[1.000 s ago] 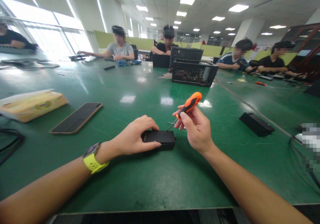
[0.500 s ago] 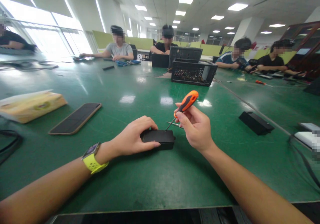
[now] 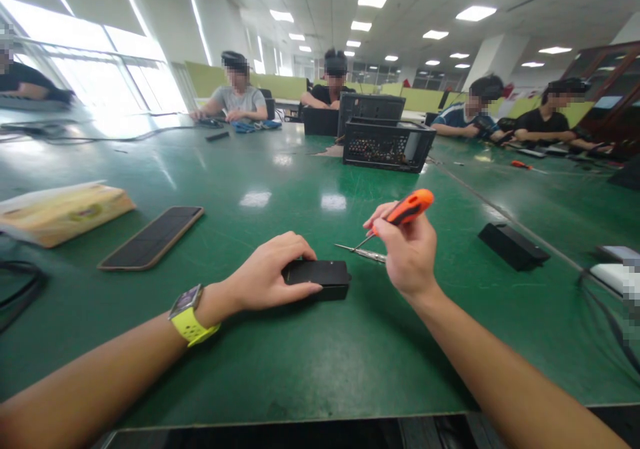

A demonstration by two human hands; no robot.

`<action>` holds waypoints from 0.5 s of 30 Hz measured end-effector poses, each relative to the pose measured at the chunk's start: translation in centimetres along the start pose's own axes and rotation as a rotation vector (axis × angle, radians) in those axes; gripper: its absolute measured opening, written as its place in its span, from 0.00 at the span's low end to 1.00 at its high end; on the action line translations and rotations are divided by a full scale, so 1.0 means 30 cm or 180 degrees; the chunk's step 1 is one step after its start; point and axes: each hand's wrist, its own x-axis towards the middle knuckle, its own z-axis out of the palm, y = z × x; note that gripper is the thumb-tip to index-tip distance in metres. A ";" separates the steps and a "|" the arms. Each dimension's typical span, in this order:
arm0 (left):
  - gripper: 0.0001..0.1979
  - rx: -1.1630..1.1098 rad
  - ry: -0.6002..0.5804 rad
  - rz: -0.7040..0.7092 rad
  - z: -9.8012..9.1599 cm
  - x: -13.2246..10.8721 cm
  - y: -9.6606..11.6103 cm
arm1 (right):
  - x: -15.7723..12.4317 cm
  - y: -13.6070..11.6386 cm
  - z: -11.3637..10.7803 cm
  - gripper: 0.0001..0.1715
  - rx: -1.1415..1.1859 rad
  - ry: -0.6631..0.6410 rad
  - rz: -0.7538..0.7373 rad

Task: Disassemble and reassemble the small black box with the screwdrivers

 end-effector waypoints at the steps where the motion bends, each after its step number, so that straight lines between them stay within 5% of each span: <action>1: 0.21 0.0015 -0.0003 0.0005 -0.002 0.000 0.001 | 0.013 0.000 -0.016 0.04 0.0052 0.0025 -0.0031; 5: 0.21 0.0115 -0.0065 0.0058 -0.008 0.001 0.003 | 0.060 0.009 -0.096 0.04 -0.1129 -0.0268 0.0068; 10: 0.21 0.0263 -0.0096 0.0111 -0.012 0.003 0.005 | 0.097 0.057 -0.199 0.18 -0.2954 -0.1845 0.0914; 15: 0.20 0.0219 -0.0146 0.0105 -0.008 0.004 0.006 | 0.114 0.112 -0.265 0.24 -0.3453 -0.2842 0.1405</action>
